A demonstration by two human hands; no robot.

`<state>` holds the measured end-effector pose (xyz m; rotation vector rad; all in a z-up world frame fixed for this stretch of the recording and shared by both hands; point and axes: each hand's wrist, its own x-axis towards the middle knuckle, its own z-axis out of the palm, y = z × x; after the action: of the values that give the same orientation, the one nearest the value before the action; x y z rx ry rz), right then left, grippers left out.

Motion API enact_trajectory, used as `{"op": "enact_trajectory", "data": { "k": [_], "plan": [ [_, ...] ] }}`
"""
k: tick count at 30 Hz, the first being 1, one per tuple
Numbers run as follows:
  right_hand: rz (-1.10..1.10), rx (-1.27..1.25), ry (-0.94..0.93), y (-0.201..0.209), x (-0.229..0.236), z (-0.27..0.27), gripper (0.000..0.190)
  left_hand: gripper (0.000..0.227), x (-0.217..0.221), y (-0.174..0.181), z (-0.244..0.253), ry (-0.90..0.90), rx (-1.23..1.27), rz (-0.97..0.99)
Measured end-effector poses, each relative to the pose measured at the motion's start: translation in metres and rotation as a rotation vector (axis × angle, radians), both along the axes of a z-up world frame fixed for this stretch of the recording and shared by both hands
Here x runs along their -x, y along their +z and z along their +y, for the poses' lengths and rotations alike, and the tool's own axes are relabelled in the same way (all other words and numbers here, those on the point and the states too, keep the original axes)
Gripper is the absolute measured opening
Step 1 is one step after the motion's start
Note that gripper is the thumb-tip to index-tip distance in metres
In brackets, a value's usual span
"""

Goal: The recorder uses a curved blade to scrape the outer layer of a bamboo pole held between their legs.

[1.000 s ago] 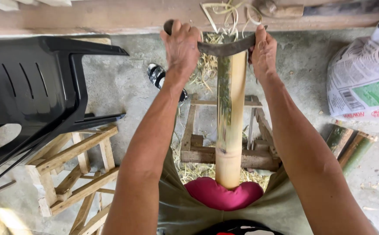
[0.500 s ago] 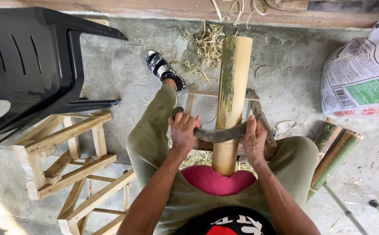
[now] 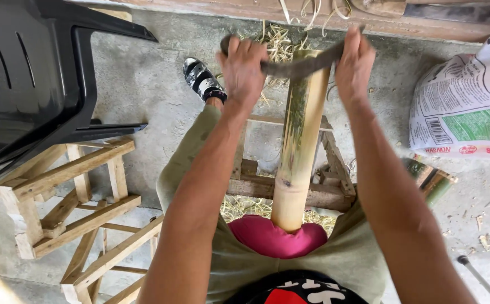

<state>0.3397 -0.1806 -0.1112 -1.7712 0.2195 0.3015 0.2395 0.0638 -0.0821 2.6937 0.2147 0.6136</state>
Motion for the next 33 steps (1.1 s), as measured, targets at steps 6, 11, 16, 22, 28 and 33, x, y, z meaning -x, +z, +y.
{"op": "enact_trajectory", "data": {
  "k": [6,11,16,22,28,33],
  "plan": [
    [0.042,0.036,0.042,0.005,-0.005,-0.002,0.048,0.016,0.009,0.025,-0.003,0.044,0.016,0.106],
    [0.136,0.053,-0.02,0.066,0.164,-0.025,0.049,0.027,0.14,0.048,-0.036,-0.073,0.091,0.106],
    [0.193,0.014,-0.109,0.061,0.257,-0.043,0.05,0.031,0.208,0.055,-0.045,-0.114,0.147,0.168],
    [0.053,0.052,-0.096,0.062,0.204,-0.019,0.055,0.029,0.159,0.049,-0.028,-0.095,0.154,0.132],
    [0.0,0.127,-0.122,0.042,0.2,-0.024,0.061,0.029,0.132,0.043,-0.014,-0.181,0.07,0.079],
    [0.049,-0.01,-0.158,0.035,0.152,-0.015,0.053,0.018,0.103,0.001,-0.007,-0.202,-0.048,0.009]
  ]
}}
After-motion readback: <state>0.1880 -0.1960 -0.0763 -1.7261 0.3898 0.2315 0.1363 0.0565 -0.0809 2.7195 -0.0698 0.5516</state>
